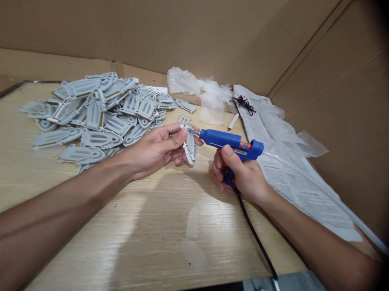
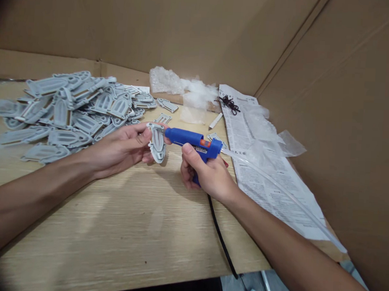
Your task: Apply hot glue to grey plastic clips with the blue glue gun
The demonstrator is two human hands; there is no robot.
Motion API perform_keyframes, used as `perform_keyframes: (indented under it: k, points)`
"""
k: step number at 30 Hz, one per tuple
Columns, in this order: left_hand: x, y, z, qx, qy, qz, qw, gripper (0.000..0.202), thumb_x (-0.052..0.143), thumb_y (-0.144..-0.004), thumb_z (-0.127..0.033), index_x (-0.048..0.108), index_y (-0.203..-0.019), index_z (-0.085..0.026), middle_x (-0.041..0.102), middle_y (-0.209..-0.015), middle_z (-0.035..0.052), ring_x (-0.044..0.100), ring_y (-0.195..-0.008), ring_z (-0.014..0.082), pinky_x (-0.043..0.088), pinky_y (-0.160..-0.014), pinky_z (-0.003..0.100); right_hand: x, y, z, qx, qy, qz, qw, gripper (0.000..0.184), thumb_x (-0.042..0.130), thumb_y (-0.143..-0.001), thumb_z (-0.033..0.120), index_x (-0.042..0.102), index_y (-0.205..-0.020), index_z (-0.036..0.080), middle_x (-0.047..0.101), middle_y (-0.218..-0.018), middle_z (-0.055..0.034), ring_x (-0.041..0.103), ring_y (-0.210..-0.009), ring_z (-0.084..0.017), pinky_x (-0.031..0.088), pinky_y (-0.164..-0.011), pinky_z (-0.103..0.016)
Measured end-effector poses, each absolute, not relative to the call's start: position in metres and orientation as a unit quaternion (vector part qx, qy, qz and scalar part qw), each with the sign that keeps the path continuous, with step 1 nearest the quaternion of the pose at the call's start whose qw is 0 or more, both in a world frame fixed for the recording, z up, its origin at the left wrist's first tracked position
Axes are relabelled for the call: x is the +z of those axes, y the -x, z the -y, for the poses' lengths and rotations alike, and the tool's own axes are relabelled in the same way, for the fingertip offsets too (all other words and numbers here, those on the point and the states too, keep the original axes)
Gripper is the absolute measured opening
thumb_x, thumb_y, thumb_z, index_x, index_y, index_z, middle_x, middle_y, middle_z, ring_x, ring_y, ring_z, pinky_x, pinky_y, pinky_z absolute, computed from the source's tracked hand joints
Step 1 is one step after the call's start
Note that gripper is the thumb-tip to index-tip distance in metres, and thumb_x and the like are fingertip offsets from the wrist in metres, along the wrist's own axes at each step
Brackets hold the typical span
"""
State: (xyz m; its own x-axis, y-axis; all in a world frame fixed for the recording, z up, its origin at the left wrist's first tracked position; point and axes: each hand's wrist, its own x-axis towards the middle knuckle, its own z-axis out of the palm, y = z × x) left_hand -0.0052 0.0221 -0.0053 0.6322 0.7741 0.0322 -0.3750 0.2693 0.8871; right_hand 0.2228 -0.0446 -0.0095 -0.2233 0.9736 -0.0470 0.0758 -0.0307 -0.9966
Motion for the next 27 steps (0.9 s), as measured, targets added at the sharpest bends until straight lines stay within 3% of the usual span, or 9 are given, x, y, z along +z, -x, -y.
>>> perform_keyframes:
  k: [11, 20, 23, 27]
  points:
    - [-0.008, 0.003, -0.023, 0.387, -0.468, -0.227, 0.762, 0.041, 0.089, -0.088, -0.035, 0.073, -0.115, -0.01, 0.076, -0.099, 0.0116, 0.063, -0.065, 0.0104, 0.046, -0.057, 0.021, -0.006, -0.221, 0.047, 0.539, 0.475, 0.58, 0.384, 0.059, 0.061, -0.1, 0.076, 0.062, -0.088, 0.018, 0.068, -0.073, -0.0032, 0.063, -0.045, -0.014, 0.037, -0.039, -0.024]
    - [-0.008, 0.005, -0.024, 0.383, -0.476, -0.218, 0.761, 0.038, 0.089, -0.088, -0.036, 0.078, -0.11, -0.008, 0.072, -0.087, 0.0084, 0.063, -0.067, 0.0107, 0.048, -0.058, 0.019, 0.002, -0.219, 0.055, 0.407, 0.538, 0.676, 0.296, 0.067, 0.048, -0.104, 0.081, 0.062, -0.079, 0.02, 0.06, -0.053, -0.0007, 0.056, -0.049, -0.013, 0.042, -0.052, -0.026]
    - [-0.008, 0.005, -0.025, 0.382, -0.476, -0.21, 0.764, 0.036, 0.089, -0.088, -0.036, 0.079, -0.11, -0.009, 0.07, -0.084, 0.007, 0.061, -0.066, 0.0103, 0.047, -0.058, 0.019, 0.003, -0.217, 0.057, 0.367, 0.548, 0.687, 0.306, 0.064, 0.05, -0.105, 0.076, 0.059, -0.074, 0.021, 0.058, -0.055, -0.0003, 0.056, -0.051, -0.013, 0.041, -0.053, -0.028]
    - [-0.008, 0.006, -0.027, 0.379, -0.472, -0.215, 0.766, 0.035, 0.088, -0.088, -0.036, 0.08, -0.108, -0.009, 0.069, -0.085, 0.0069, 0.059, -0.064, 0.0092, 0.047, -0.058, 0.019, 0.003, -0.212, 0.059, 0.308, 0.536, 0.706, 0.346, 0.049, 0.059, -0.107, 0.062, 0.059, -0.081, 0.021, 0.058, -0.063, 0.0016, 0.053, -0.056, -0.012, 0.039, -0.058, -0.03]
